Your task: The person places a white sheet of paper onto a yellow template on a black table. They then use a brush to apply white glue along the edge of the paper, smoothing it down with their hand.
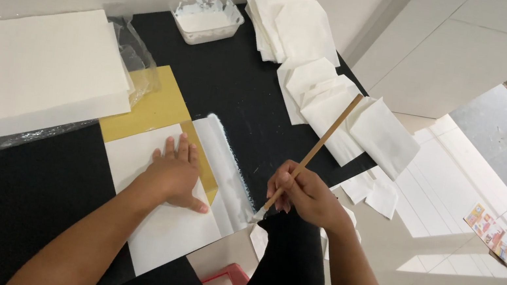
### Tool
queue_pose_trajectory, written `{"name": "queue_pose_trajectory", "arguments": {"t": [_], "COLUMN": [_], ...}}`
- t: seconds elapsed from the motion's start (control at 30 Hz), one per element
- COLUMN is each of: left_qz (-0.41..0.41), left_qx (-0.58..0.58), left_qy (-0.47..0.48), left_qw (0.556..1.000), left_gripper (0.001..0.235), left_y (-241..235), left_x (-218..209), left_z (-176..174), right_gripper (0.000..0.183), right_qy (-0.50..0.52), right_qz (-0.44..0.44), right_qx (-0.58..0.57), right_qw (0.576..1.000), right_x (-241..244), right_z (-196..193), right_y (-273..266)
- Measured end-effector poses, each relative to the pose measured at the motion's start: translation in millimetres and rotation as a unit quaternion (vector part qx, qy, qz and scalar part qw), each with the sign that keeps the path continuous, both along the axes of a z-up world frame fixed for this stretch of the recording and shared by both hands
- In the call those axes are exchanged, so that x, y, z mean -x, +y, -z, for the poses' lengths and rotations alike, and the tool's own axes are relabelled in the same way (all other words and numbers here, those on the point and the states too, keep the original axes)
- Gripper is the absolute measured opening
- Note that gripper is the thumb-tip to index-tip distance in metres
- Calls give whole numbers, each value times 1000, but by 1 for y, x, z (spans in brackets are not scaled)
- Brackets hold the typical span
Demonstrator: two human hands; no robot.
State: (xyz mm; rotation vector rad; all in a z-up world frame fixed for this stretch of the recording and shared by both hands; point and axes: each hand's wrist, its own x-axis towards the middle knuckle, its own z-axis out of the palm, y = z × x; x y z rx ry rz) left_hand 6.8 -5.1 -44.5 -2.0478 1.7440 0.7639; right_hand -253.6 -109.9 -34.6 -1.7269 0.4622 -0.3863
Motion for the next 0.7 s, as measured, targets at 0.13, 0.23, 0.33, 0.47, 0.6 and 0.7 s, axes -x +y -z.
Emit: {"name": "queue_pose_trajectory", "arguments": {"t": [0.13,0.23,0.33,0.47,0.6,0.7], "left_qz": [-13,-39,-49,-86,-155,-176], "left_qx": [0,13,1,145,178,91], "left_qy": [17,33,15,-84,12,97], "left_qw": [1000,999,999,982,972,975], "left_gripper": [133,126,118,107,111,101], "left_y": [6,17,26,49,73,82], "left_x": [5,16,28,45,53,50], "left_z": [-13,-35,-33,51,52,26], "right_gripper": [33,31,32,24,10,14], "right_qy": [-20,-57,-103,-159,-217,-190], "right_qz": [11,44,83,142,257,268], "right_qx": [5,36,46,56,120,134], "right_qw": [1000,997,990,975,934,935], "right_x": [-6,-21,-41,-91,-171,-223], "right_z": [6,-4,3,4,-7,2], "right_y": [-8,-23,-56,-111,-148,-174]}}
